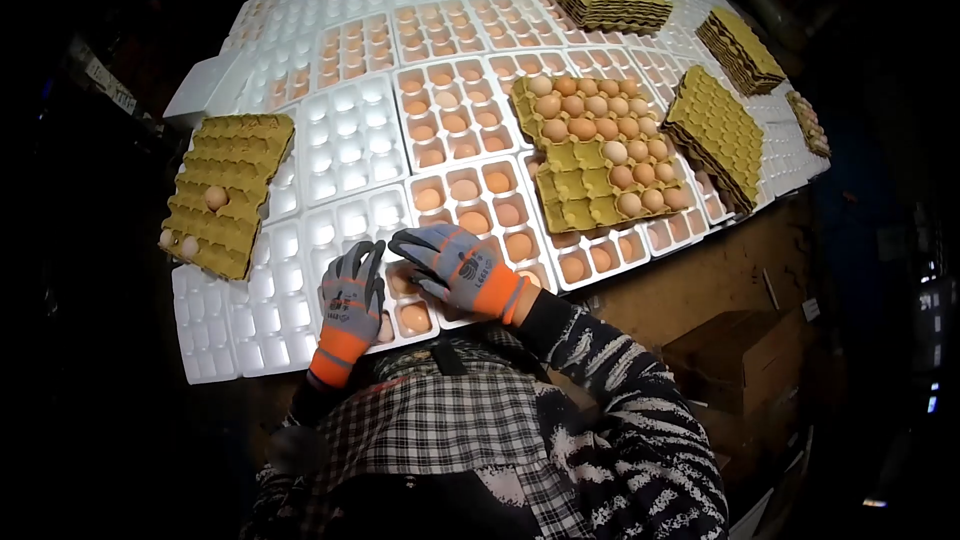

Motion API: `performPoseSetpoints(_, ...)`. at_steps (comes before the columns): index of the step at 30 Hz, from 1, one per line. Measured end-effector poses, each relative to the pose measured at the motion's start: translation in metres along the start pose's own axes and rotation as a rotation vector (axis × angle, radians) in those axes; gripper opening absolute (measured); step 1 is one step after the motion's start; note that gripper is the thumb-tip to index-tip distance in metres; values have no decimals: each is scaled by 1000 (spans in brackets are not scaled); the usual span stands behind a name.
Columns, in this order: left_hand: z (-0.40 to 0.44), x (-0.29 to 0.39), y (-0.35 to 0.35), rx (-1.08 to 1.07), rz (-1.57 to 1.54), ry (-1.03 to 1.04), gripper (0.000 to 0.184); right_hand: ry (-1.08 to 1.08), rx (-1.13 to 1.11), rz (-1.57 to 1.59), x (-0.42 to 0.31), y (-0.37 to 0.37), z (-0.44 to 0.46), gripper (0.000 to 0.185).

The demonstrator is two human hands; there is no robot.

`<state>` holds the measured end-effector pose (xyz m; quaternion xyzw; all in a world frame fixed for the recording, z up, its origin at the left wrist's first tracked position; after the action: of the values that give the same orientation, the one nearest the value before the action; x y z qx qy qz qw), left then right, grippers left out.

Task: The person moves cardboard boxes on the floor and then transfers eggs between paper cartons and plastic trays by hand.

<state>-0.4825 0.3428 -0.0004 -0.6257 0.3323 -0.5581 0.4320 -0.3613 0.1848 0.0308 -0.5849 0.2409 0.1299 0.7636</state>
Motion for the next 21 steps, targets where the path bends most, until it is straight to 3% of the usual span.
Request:
performPoseSetpoints(2, -1, 1, 7, 27, 104, 23, 55, 109, 131, -77, 16, -65, -30, 49)
performPoseSetpoints(4, 4, 12, -9, 80, -137, -12, 56, 245, 308, -231, 39, -129, -80, 49)
performPoseSetpoints(6, 18, 37, -21, 150, -203, 76, 55, 461, 337, -440, 77, -167, -142, 49)
performPoseSetpoints(9, 61, 110, -30, 9, -370, 279, 49, 737, 159, -488, 107, -198, -194, 49)
performPoseSetpoints(10, 80, 137, -25, -73, -404, 333, 49, 745, 165, -482, 121, -198, -202, 49)
performPoseSetpoints(12, 119, 193, -6, -215, -346, 453, 52, 766, -66, -458, 159, -182, -214, 45)
performPoseSetpoints(14, 152, 239, 24, -145, -196, 628, 55, 769, -37, -428, 167, -182, -221, 40)
performPoseSetpoints(17, 192, 287, 78, -244, 58, 592, 50, 564, 241, -67, 161, -203, -234, 43)
performPoseSetpoints(20, 213, 297, 107, -216, 173, 587, 45, 521, 624, 608, 180, -215, -255, 45)
performPoseSetpoints(21, 214, 296, 100, -174, 14, 595, 37, 500, 617, 654, 178, -224, -249, 47)
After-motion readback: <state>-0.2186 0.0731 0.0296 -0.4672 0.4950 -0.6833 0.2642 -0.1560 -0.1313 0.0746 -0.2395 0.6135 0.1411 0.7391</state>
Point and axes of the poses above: each hand's wrist, its own z-axis towards the middle knuckle, its own y-axis out of the palm, x = y × z, the point moved 4 cm from there along z, towards the middle knuckle, and after that the axes turned 10 degrees about -x, right-handed, at the moved point
